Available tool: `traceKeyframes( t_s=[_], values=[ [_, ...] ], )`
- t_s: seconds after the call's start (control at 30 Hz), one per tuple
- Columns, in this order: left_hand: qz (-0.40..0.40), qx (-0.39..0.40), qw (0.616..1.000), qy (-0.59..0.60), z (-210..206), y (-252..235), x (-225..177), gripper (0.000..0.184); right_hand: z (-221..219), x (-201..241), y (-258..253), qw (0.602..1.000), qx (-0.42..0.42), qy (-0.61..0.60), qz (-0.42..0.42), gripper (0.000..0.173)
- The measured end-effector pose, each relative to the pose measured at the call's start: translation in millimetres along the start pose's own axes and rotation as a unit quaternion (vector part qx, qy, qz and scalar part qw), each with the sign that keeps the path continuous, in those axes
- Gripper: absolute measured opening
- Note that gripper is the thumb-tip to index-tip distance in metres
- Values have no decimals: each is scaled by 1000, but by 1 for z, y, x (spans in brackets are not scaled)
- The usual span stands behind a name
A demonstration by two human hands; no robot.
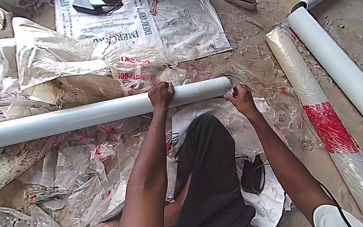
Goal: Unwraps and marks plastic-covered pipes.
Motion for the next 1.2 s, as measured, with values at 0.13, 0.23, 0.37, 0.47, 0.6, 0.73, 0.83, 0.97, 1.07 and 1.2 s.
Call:
traceKeyframes(
  t_s=[0.13, 0.23, 0.37, 0.47, 0.6, 0.73, 0.83, 0.97, 1.07, 1.2],
  values=[
    [8, 7, 1000, 12, 3, 0, -1, 46, -24, 5, 9, 997, 75, -26, -24, 61],
    [27, 35, 999, 5, 2, -6, 0, 46, -32, -9, 21, 998, 61, 10, 24, 38],
    [42, 60, 997, 12, 3, -12, 0, 47, -31, -20, 30, 998, 15, 49, 20, 35],
    [42, 60, 997, 14, 6, -13, -1, 47, -29, -25, 35, 998, 2, 46, 40, 41],
    [42, 62, 997, 19, 5, -13, 0, 46, -25, -32, 37, 996, 45, 64, 37, 16],
    [41, 61, 997, 22, 5, -12, -1, 45, -17, -35, 41, 996, 43, 77, -12, 24],
    [39, 59, 997, 25, 5, -12, 0, 45, -13, -34, 46, 996, 27, 84, 0, 28],
    [38, 61, 997, 21, 4, -12, 0, 47, -4, -31, 46, 990, 96, 103, -20, 23],
    [33, 51, 998, 13, 4, -10, 0, 48, 4, -32, 45, 995, 63, 58, -49, 14],
    [28, 40, 999, 17, 3, -10, 0, 48, 7, -36, 50, 997, -11, -53, -52, 29]
  ],
)
Point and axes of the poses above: each hand's wrist, its own y-axis away from the middle knuckle, its own z-axis out of the back of the hand, x = y × z, the point moved 4 cm from there along -y, towards the middle knuckle
